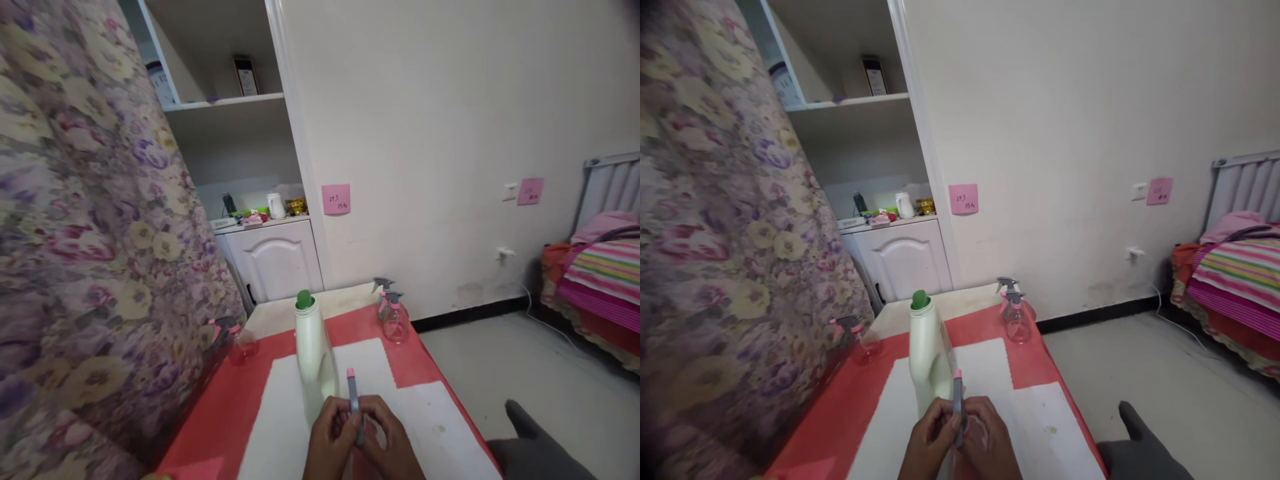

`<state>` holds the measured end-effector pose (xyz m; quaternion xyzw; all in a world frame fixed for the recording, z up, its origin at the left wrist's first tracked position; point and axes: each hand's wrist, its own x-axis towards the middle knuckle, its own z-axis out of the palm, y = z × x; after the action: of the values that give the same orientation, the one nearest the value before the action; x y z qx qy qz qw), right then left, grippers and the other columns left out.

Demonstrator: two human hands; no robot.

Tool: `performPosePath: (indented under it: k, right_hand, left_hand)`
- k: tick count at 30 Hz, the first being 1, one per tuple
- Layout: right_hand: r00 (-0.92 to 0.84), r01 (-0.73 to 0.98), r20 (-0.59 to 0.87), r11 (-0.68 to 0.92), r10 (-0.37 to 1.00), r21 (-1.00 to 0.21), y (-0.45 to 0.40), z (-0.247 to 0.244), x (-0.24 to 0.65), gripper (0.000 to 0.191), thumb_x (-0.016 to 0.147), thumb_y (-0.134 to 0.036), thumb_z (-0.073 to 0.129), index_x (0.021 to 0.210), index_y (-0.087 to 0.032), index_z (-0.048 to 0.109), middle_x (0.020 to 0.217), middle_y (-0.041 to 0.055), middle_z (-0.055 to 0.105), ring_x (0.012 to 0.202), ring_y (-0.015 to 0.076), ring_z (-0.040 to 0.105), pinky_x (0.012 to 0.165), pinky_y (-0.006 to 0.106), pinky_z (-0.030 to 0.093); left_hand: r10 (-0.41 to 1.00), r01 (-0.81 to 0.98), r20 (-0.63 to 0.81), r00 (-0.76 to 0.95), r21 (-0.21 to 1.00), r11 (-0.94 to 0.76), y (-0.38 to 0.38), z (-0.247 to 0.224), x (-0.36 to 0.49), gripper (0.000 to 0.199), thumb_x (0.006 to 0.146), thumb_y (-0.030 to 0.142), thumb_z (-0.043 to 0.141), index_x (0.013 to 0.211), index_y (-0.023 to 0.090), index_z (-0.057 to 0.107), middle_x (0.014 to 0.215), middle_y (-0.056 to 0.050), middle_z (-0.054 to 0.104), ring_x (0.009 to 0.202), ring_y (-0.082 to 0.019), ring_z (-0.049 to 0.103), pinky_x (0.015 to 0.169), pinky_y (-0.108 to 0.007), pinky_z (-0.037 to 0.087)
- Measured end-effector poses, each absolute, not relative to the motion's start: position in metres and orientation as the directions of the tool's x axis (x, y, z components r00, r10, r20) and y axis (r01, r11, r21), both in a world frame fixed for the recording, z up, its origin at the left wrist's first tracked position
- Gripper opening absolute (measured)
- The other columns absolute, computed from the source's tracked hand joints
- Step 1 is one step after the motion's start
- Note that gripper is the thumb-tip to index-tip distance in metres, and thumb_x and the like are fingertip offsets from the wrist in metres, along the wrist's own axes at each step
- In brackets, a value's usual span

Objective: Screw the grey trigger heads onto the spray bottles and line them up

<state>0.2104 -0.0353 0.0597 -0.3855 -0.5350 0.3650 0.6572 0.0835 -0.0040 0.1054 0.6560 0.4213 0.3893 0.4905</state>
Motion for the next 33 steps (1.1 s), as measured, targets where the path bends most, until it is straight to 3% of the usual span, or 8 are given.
performPosePath:
  k: [7,12,14,17,22,28,33]
  right_hand:
    - [0.167,0.022,0.422,0.425,0.891,-0.905,-0.039,0.066,0.212,0.035,0.085,-0.051,0.058,0.104,-0.023,0.065,0.104,0.0081,0.068,0.102,0.0243,0.064,0.092,0.035,0.052]
    - [0.127,0.034,0.421,0.42,0.898,-0.907,-0.043,0.069,0.217,0.026,0.088,-0.042,0.055,0.104,-0.023,0.065,0.106,0.0085,0.067,0.103,0.0243,0.064,0.093,0.037,0.051]
    - [0.127,0.039,0.41,0.408,0.903,-0.912,-0.043,0.067,0.219,0.026,0.085,-0.037,0.059,0.107,-0.024,0.064,0.108,0.0079,0.067,0.106,0.0247,0.063,0.095,0.038,0.05]
    - [0.125,0.076,0.356,0.349,0.926,-0.934,-0.043,0.056,0.222,0.042,0.071,-0.027,0.07,0.112,-0.024,0.063,0.115,0.0074,0.066,0.111,0.0267,0.06,0.1,0.04,0.047]
    - [0.189,0.164,0.255,0.225,0.948,-0.96,-0.046,0.021,0.224,0.062,0.056,-0.016,0.071,0.117,-0.02,0.06,0.114,0.0097,0.065,0.107,0.03,0.062,0.095,0.043,0.049]
    - [0.138,0.223,0.191,0.158,0.972,-0.962,-0.056,0.015,0.23,0.066,0.058,-0.009,0.066,0.123,-0.022,0.058,0.121,0.0104,0.063,0.116,0.0294,0.058,0.097,0.042,0.049]
    - [0.092,0.181,0.251,0.231,0.964,-0.956,-0.061,0.024,0.234,0.054,0.075,-0.02,0.065,0.128,-0.026,0.056,0.126,0.0097,0.063,0.118,0.0273,0.059,0.102,0.044,0.047]
  left_hand:
    - [0.944,0.167,0.096,0.316,0.974,-0.155,-0.007,0.11,0.087,0.031,0.074,0.049,0.066,0.078,0.018,0.066,0.071,0.001,0.059,0.071,-0.018,0.055,0.067,-0.027,0.045]
    - [0.942,0.161,0.102,0.32,0.974,-0.16,-0.008,0.112,0.087,0.033,0.076,0.05,0.064,0.081,0.017,0.067,0.076,-0.001,0.063,0.076,-0.02,0.058,0.071,-0.029,0.047]
    - [0.94,0.162,0.1,0.326,0.974,-0.159,-0.01,0.112,0.085,0.035,0.08,0.051,0.061,0.087,0.017,0.068,0.081,-0.003,0.066,0.079,-0.021,0.06,0.074,-0.03,0.048]
    - [0.944,0.161,0.12,0.308,0.971,-0.176,-0.013,0.112,0.081,0.039,0.086,0.051,0.052,0.097,0.018,0.068,0.089,-0.005,0.067,0.087,-0.022,0.062,0.081,-0.032,0.048]
    - [0.954,0.172,0.136,0.266,0.968,-0.185,-0.014,0.095,0.073,0.038,0.088,0.051,0.048,0.095,0.02,0.07,0.101,-0.007,0.068,0.104,-0.025,0.061,0.098,-0.035,0.045]
    - [0.94,0.155,0.013,0.342,0.985,-0.07,-0.017,0.063,0.061,0.045,0.084,0.05,0.056,0.117,0.021,0.064,0.127,-0.007,0.066,0.121,-0.024,0.057,0.11,-0.037,0.038]
    - [0.936,0.198,-0.01,0.352,0.978,-0.064,-0.022,0.052,0.059,0.05,0.078,0.049,0.063,0.12,0.021,0.062,0.125,-0.011,0.067,0.116,-0.027,0.061,0.1,-0.038,0.047]
